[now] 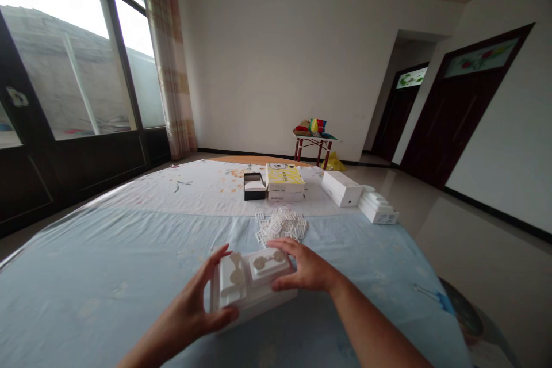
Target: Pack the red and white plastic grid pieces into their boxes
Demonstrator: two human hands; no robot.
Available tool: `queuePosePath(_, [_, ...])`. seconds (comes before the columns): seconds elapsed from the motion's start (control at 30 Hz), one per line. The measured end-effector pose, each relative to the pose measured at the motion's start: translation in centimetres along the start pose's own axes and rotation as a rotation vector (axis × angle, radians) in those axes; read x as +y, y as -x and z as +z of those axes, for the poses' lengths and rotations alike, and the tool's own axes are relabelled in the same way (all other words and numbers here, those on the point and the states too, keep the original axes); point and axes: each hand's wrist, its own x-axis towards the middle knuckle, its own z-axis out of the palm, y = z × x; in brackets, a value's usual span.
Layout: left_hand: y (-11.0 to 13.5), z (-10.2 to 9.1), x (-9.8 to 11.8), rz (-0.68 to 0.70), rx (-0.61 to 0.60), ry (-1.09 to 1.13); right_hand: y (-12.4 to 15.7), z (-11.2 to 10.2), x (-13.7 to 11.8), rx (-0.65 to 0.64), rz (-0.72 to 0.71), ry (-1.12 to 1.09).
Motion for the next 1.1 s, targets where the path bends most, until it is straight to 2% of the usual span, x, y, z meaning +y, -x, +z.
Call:
queuePosePath(0.2, [-0.3,0.7,0.5,-0.014,0.068,0.022,-0.1,-0.4,0.7,0.022,-0.021,-0.006])
queuePosePath(0.3, [-0.4,0.9,0.6,-0.017,0.062,0.056,0.0,-0.6,0.9,0.015,-0.018,-0.027])
queuePosePath(0.5, [-0.7,0.6,1.1,-0.010,-0.031,0.038,0.0,-0.5,1.0,-0.036,0.041,-0.077])
queuePosePath(0.73, [-0.6,0.6,1.2,-0.027,-0.006,0.037,0.0,-0.3,1.3,-0.018,0.058,-0.138])
queuePosePath(0.93, [-0.4,1.1,1.1,-0.072,0.053,0.194,0.2,-0.7,1.4,-0.001,0.100,-0.175])
queuePosePath(1.1, [-0.4,0.5,0.6,-0.117,0.054,0.185,0.4,-0.8,2.1,-0.022,0.146,-0.187])
